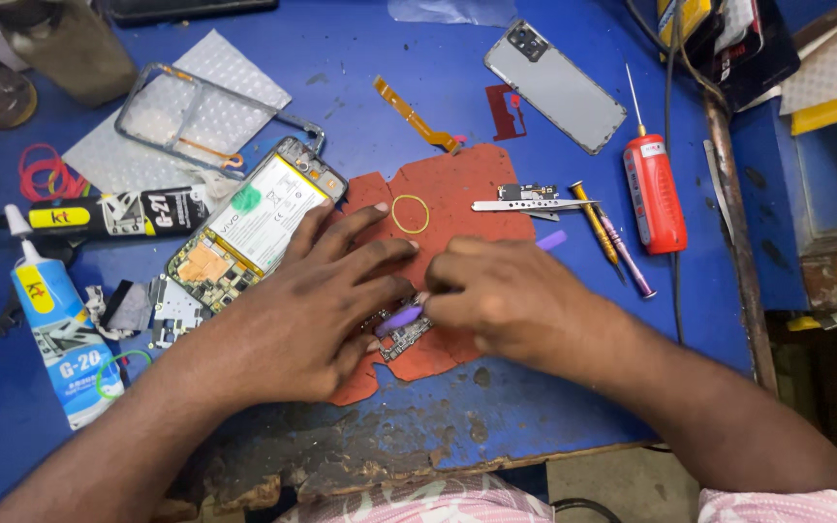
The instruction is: The person uses a purple plastic spudger to scrape and clean a small circuit board placed on a red mat. The person repeatedly scrapes the same area of the board while holding it steady with the other hand. The workspace contains various tools and disassembled phone parts.
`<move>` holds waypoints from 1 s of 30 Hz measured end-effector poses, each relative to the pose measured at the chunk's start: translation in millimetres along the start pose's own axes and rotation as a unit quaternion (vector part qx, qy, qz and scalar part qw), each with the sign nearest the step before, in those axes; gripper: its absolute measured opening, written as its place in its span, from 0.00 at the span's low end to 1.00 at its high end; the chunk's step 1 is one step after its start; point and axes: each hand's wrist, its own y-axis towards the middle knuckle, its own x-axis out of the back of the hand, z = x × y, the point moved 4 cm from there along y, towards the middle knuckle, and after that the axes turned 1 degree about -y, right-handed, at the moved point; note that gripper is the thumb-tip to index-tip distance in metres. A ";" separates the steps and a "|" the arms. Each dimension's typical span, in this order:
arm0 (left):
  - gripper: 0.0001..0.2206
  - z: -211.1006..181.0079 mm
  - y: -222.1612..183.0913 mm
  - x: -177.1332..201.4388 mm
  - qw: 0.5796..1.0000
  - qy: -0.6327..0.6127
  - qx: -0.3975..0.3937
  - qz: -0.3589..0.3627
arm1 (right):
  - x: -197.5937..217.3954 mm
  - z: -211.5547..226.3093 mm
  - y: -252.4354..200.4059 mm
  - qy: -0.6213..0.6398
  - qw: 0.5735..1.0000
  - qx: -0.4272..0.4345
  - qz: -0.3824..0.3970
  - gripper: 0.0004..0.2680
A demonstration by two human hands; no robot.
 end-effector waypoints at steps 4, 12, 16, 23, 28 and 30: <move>0.25 0.3 -0.3 0.9 1.000 -0.002 -0.007 -0.002 | 13.1 -19.9 2.3 0.015 0.999 -0.010 -0.030 0.12; 0.23 -0.4 -0.7 -0.4 1.000 -0.002 -0.003 0.006 | 14.1 -15.9 2.6 0.034 0.999 0.013 -0.026 0.14; 0.25 0.1 -1.8 -0.2 1.000 -0.004 -0.004 0.002 | 12.2 -14.2 3.3 -0.006 0.999 -0.031 0.005 0.10; 0.27 0.7 -1.6 -1.3 1.000 -0.015 0.000 0.012 | 11.6 -19.5 2.3 0.007 1.000 -0.013 -0.022 0.12; 0.24 -0.2 -0.1 0.5 1.000 -0.004 -0.007 -0.004 | 0.3 -6.8 -2.6 0.012 0.999 -0.017 0.034 0.07; 0.24 -0.6 -2.6 -0.3 1.000 -0.005 -0.005 -0.003 | 14.3 -22.1 0.5 0.030 1.000 -0.005 -0.006 0.14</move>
